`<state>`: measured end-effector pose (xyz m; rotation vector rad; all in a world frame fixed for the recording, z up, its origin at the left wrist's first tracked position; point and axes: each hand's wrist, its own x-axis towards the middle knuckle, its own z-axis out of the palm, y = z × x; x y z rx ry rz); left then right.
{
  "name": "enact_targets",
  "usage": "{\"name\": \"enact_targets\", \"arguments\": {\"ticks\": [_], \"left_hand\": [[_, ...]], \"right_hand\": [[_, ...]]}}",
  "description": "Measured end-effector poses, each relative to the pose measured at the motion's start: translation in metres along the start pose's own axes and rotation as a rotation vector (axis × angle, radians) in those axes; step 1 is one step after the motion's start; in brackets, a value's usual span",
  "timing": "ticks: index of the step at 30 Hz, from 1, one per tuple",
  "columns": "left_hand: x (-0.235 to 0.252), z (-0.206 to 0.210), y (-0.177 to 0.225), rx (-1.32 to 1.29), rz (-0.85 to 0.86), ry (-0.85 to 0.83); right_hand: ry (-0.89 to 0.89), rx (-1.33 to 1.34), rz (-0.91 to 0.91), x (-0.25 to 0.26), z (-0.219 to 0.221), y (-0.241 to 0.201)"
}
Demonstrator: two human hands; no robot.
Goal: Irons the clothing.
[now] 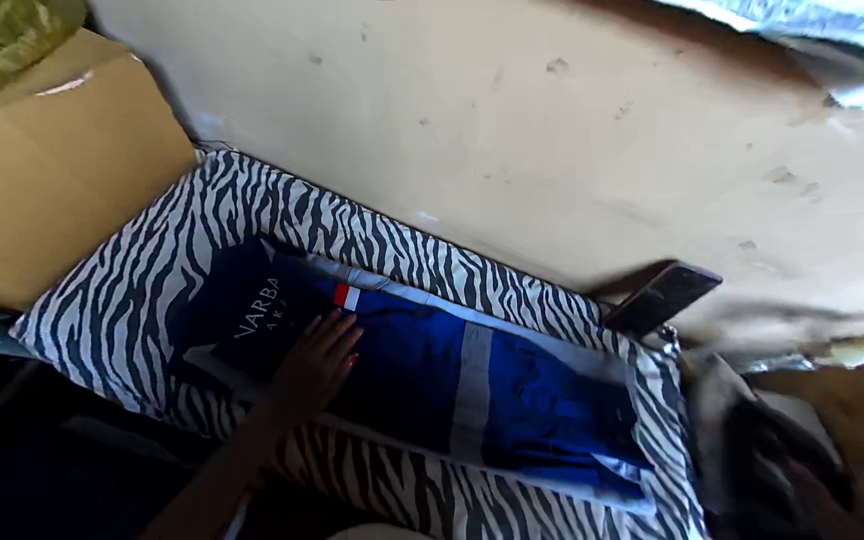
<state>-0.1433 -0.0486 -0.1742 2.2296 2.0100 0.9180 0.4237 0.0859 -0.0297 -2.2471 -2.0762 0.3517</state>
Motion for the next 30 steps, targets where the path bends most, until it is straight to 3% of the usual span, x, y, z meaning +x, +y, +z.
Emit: {"name": "enact_targets", "arguments": {"ticks": [3,5,10,12,17,20,24,27,30], "left_hand": [[0.026,0.020,-0.007,-0.066,0.167,-0.027],[0.036,0.048,-0.014,-0.074,0.251,-0.012],[0.040,0.061,-0.038,0.080,-0.026,-0.250],[0.035,0.064,-0.038,0.082,-0.041,-0.269],[0.036,0.065,-0.040,0.082,0.003,-0.215],[0.033,0.065,-0.038,0.062,0.077,-0.200],[0.027,0.033,-0.048,0.029,0.153,-0.018],[0.027,-0.006,-0.083,0.061,0.146,0.051],[0.015,-0.017,-0.129,0.140,0.036,-0.142]], "right_hand": [[-0.040,-0.018,-0.050,-0.045,0.026,-0.152],[-0.215,-0.053,-0.031,-0.073,0.051,-0.236],[-0.459,-0.069,0.065,-0.076,0.113,-0.347],[-0.468,-0.081,0.127,-0.066,0.120,-0.362],[-0.514,-0.087,0.198,-0.105,0.128,-0.354],[-0.483,-0.051,0.202,-0.073,0.124,-0.374],[-0.408,0.054,0.092,-0.015,0.111,-0.368],[-0.280,0.010,-0.069,-0.047,0.102,-0.354],[-0.297,-0.117,-0.202,-0.096,0.126,-0.363]]}}
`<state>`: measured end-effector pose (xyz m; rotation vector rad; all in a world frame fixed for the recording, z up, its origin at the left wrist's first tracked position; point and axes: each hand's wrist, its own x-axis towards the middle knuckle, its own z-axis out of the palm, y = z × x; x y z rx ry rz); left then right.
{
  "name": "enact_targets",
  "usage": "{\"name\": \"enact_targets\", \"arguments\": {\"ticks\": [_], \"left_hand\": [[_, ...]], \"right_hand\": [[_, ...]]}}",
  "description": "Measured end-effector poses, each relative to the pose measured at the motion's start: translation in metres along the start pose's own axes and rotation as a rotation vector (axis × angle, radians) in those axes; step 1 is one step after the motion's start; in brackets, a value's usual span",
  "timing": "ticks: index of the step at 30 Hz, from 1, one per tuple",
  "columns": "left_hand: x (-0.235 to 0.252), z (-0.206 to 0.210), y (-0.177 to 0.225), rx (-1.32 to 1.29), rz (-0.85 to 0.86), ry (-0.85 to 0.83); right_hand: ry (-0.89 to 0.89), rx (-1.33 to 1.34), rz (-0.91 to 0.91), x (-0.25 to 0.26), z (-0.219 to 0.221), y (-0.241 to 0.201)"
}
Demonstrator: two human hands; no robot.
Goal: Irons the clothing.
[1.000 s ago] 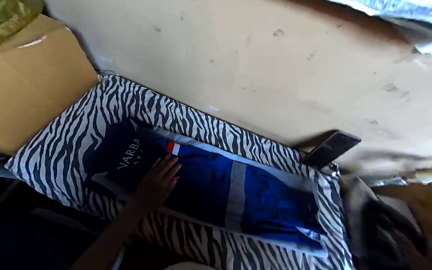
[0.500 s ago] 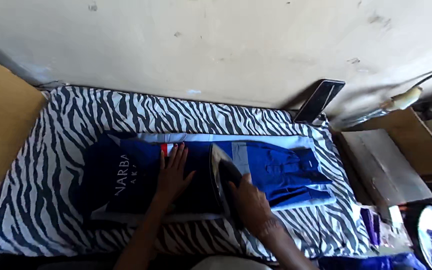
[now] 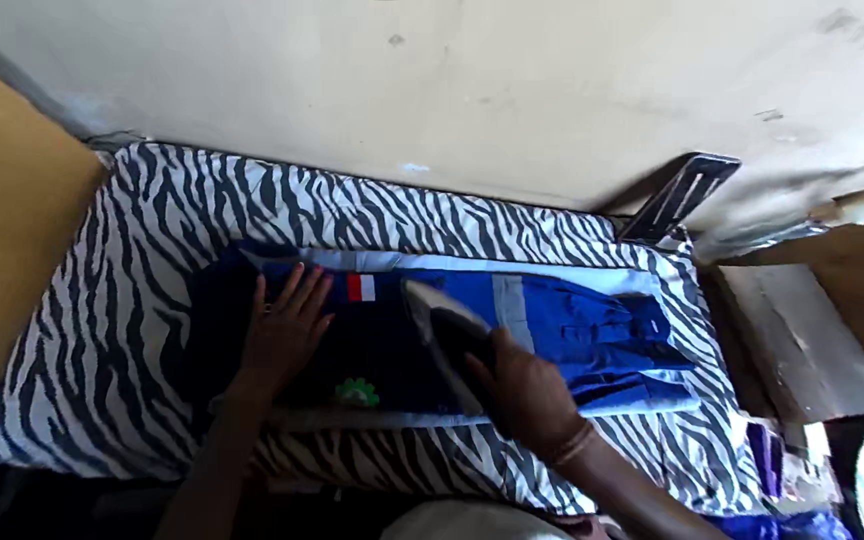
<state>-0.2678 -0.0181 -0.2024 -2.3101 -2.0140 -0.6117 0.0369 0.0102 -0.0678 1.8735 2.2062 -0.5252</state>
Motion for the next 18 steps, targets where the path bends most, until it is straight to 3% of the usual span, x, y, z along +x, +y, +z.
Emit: {"name": "enact_targets", "arguments": {"ticks": [2,5,9,14,18], "left_hand": [[-0.002,0.006,-0.029,-0.002,-0.085,-0.091],[0.004,0.004,-0.031,0.008,-0.099,-0.051],[0.034,-0.025,-0.035,0.056,-0.090,-0.017],[0.051,-0.033,-0.073,-0.182,-0.216,-0.116],[0.048,-0.036,-0.078,-0.162,-0.273,-0.102]], "right_hand": [[-0.135,-0.006,0.053,0.015,0.001,-0.029],[-0.202,0.008,0.100,0.038,-0.003,-0.052],[-0.178,0.007,0.109,0.023,0.002,-0.039],[-0.235,-0.019,0.076,0.053,-0.012,-0.055],[-0.223,0.034,-0.040,0.036,-0.025,-0.014]]}}
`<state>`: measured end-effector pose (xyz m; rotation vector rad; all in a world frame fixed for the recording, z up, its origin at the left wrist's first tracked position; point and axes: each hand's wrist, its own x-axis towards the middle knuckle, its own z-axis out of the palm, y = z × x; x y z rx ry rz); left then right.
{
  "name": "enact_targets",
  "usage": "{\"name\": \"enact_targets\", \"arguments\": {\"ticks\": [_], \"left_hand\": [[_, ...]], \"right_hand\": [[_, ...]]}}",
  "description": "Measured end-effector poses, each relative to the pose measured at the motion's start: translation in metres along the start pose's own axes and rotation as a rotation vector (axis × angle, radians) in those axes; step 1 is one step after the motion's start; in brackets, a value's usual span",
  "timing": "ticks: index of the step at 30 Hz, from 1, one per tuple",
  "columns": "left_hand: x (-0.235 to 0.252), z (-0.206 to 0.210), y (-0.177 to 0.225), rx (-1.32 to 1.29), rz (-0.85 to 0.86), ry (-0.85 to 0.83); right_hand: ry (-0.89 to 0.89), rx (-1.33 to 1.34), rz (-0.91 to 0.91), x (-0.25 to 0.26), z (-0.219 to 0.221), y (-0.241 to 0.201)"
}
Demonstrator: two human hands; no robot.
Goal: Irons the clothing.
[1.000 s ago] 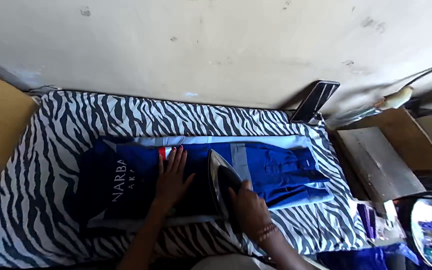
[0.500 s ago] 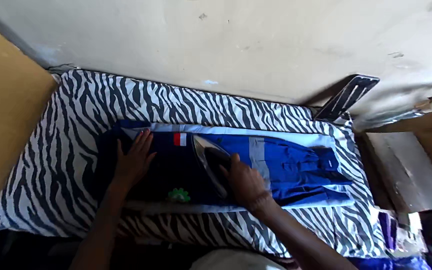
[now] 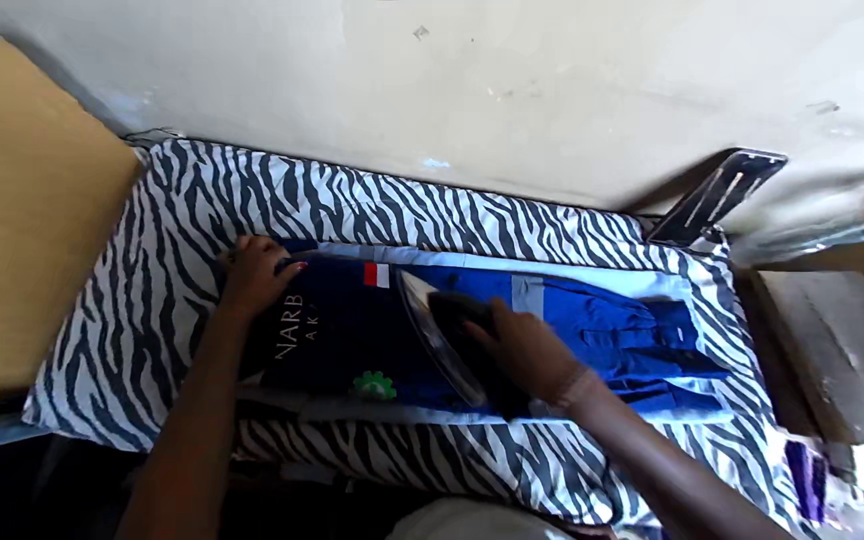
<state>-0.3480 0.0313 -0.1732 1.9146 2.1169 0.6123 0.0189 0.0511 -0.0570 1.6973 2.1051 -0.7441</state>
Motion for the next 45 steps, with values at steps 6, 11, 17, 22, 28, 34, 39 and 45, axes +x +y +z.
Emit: {"name": "enact_targets", "arguments": {"ticks": [6,11,17,22,28,34,39,45], "left_hand": [[-0.002,-0.005,-0.010,-0.084,-0.038,-0.047],[0.002,-0.001,-0.020,-0.089,-0.049,0.028],[-0.003,0.010,-0.034,-0.202,0.008,0.090],[-0.006,0.012,-0.032,-0.203,0.005,0.097],[-0.007,0.013,-0.036,-0.218,0.035,0.124],[-0.007,0.012,-0.031,-0.229,0.010,0.128],[-0.006,0.011,-0.030,-0.218,0.008,0.124],[-0.021,0.001,0.018,-0.107,-0.109,0.211]], "right_hand": [[0.048,-0.102,-0.120,-0.003,0.004,-0.059],[0.047,-0.089,-0.215,0.041,0.027,-0.101],[0.006,-0.171,-0.114,0.026,0.026,-0.096],[0.131,-0.086,-0.193,0.042,0.032,-0.125],[0.043,-0.105,-0.211,0.037,0.024,-0.111],[-0.057,-0.133,-0.202,0.024,0.029,-0.091],[-0.115,-0.175,-0.163,0.005,0.032,-0.064],[-0.080,-0.186,-0.098,-0.004,0.035,-0.042]]}}
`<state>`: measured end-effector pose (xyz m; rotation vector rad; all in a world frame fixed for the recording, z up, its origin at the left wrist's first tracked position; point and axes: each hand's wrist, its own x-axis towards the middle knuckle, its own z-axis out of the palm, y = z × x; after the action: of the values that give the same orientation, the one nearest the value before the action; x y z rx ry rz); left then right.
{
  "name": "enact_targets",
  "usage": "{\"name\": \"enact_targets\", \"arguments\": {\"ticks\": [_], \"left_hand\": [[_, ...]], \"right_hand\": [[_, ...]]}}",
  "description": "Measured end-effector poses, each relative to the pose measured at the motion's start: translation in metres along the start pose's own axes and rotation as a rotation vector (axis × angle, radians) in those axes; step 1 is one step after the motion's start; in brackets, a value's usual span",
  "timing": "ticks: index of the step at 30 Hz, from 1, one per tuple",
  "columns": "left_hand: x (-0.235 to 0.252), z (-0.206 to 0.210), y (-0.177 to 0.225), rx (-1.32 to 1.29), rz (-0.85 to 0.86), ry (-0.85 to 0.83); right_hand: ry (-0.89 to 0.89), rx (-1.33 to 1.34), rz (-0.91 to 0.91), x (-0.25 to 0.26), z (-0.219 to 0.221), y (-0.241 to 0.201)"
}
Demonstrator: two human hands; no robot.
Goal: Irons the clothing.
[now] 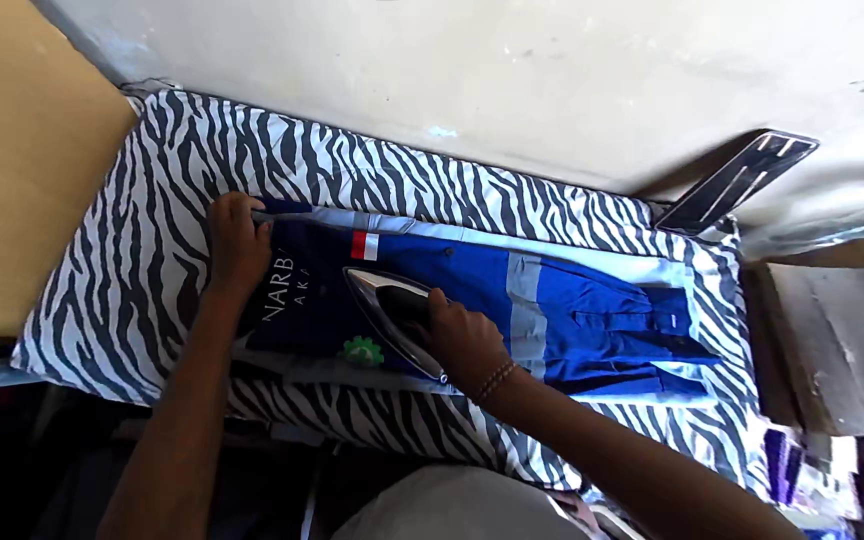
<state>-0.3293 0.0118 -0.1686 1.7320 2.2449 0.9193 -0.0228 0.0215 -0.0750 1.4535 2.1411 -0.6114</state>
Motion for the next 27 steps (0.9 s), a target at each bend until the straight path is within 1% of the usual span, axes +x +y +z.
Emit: {"name": "enact_targets", "arguments": {"ticks": [2,4,5,6,9,12,14,16,19,22,25,27], "left_hand": [[-0.020,0.002,0.048,0.026,0.021,0.035],[-0.044,0.022,0.084,0.019,0.036,-0.013],[-0.052,0.035,0.087,0.021,0.050,-0.044],[-0.056,0.048,0.079,0.043,0.063,-0.056],[-0.065,0.071,0.043,0.165,0.055,-0.103],[-0.068,0.074,0.034,0.205,0.071,-0.107],[-0.066,0.074,0.033,0.160,0.062,-0.110],[-0.065,0.070,0.032,0.079,0.063,-0.116],[-0.061,0.061,0.032,-0.102,0.031,-0.108],[-0.056,0.054,0.042,-0.207,-0.023,-0.052],[-0.052,0.051,0.066,-0.199,-0.087,0.034],[-0.053,0.053,0.086,-0.163,-0.083,0.102]], "right_hand": [[0.035,0.007,-0.005,0.007,-0.003,-0.003],[0.075,0.032,-0.016,0.015,-0.005,-0.003],[0.088,0.032,-0.025,0.017,-0.005,-0.001],[0.091,0.025,-0.028,0.018,-0.005,0.004],[0.109,-0.005,-0.010,0.018,-0.010,0.035],[0.098,-0.011,0.003,0.011,-0.008,0.062],[0.074,0.010,-0.063,-0.002,0.000,0.072],[0.087,0.023,-0.148,-0.014,0.013,0.075],[0.082,0.005,-0.199,-0.016,0.015,0.071],[0.066,0.008,-0.166,-0.008,0.007,0.053],[0.186,0.071,-0.075,0.011,0.002,0.027],[0.196,0.144,-0.027,0.028,-0.008,0.012]]}}
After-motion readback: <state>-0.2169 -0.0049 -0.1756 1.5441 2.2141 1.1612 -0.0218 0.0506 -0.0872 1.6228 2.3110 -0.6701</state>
